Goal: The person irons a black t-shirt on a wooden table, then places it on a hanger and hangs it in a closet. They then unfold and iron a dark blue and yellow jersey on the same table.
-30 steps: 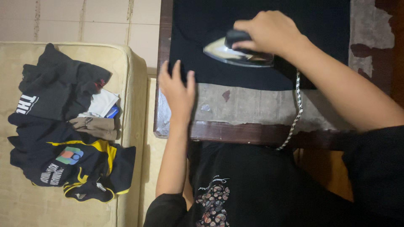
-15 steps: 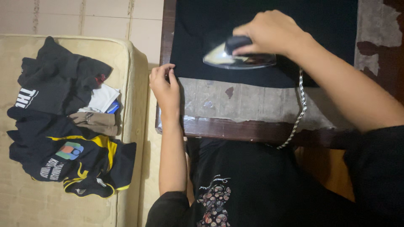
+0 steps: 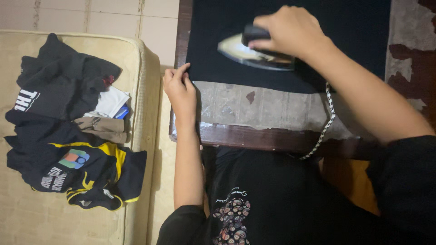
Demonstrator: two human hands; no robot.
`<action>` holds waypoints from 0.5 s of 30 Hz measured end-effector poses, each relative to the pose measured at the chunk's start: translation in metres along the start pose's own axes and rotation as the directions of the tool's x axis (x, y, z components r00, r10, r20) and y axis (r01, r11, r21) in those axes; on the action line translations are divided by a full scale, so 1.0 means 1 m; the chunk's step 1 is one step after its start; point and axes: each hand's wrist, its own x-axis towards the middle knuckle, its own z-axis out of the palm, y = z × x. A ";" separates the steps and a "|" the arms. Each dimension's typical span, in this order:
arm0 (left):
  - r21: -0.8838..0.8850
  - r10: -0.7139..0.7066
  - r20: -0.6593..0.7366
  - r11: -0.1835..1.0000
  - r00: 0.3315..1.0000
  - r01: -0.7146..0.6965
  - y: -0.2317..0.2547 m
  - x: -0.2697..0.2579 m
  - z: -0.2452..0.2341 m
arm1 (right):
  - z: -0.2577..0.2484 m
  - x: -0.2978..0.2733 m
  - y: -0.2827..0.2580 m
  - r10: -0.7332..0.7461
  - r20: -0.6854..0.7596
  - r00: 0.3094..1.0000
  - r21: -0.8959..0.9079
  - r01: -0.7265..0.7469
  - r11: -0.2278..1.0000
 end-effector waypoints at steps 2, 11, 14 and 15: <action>-0.016 -0.030 0.012 0.999 0.999 0.030 0.001 -0.001 0.000 | -0.007 -0.003 -0.005 -0.032 0.143 0.989 0.045 0.026 0.999; -0.044 -0.040 0.003 0.998 0.999 0.040 0.003 0.000 -0.002 | 0.018 0.010 -0.006 0.088 -0.165 0.982 0.094 -0.073 0.993; -0.019 -0.019 -0.002 1.000 1.000 0.019 0.002 -0.001 -0.002 | 0.027 0.019 -0.008 0.131 -0.318 0.939 0.044 -0.123 0.991; -0.019 -0.023 -0.003 1.000 1.000 0.022 0.001 -0.001 -0.002 | 0.027 0.020 -0.008 0.118 -0.354 0.928 0.043 -0.110 0.993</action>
